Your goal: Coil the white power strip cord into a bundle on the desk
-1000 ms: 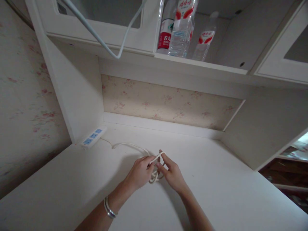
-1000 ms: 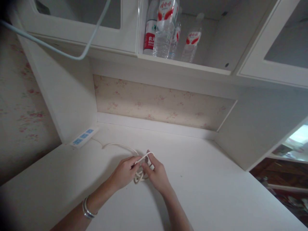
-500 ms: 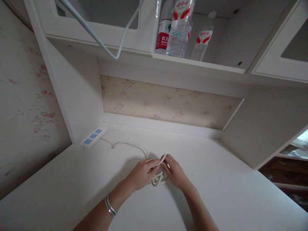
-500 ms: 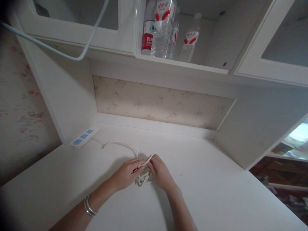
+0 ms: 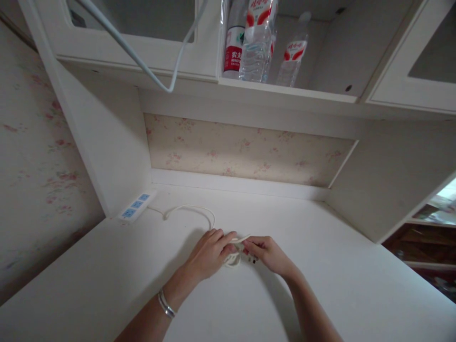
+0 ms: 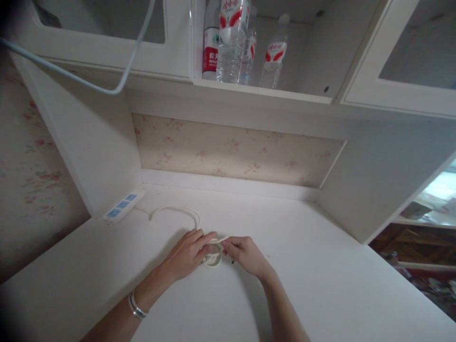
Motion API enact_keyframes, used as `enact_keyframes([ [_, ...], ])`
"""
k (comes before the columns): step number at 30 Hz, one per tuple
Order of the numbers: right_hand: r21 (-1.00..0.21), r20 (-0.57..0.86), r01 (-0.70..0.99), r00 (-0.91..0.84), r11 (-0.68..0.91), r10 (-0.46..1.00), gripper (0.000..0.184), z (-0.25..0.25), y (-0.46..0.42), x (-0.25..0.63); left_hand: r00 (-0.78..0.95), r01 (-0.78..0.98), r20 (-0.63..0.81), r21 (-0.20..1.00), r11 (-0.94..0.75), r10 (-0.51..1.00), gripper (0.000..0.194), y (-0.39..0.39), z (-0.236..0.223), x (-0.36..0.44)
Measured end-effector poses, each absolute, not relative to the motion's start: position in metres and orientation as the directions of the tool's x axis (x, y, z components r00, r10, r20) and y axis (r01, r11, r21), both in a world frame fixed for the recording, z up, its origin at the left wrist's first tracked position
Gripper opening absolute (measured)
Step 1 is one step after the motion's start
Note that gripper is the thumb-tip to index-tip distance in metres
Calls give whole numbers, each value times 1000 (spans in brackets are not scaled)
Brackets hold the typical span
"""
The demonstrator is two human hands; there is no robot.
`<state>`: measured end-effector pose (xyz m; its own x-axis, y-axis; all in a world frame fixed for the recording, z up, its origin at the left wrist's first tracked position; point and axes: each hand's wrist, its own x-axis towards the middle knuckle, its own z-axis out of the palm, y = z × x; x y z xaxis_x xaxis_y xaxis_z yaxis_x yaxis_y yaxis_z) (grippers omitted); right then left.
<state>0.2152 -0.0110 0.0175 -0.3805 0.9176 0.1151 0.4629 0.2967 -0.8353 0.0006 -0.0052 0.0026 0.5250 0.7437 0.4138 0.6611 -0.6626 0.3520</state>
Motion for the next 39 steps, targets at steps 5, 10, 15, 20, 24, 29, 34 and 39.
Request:
enact_keyframes([
  [5, -826, 2, 507, -432, 245, 902, 41, 35, -11, 258, 477, 719, 461, 285, -633, 749, 34, 5, 5, -10],
  [10, -792, -116, 593, -381, 147, 917, 39, 50, -19, 315, 467, 748, 490, 226, -625, 736, 28, 16, 1, -8],
  [15, -797, -214, 604, -264, -12, 941, 38, 45, -31, 336, 477, 746, 483, 219, -629, 734, 32, 18, -7, 4],
  [20, -833, -229, 553, -313, -19, 922, 40, 51, -45, 350, 503, 751, 479, 170, -638, 719, 35, 20, -7, -10],
  [24, -836, -196, 545, -184, -66, 963, 35, 67, -55, 385, 500, 761, 477, 156, -629, 723, 36, 26, -1, -23],
  [29, -913, -144, 375, 74, -161, 987, 31, 71, -74, 446, 472, 810, 468, 104, -577, 747, 39, 32, 5, -32],
  [34, -946, -154, 250, 207, -205, 966, 33, 67, -99, 466, 262, 931, 341, 157, -330, 903, 49, 37, 7, -36],
  [39, -930, -355, 120, -55, -347, 933, 28, 65, -101, 410, 99, 885, 54, 451, -113, 994, 35, 42, 12, -27],
])
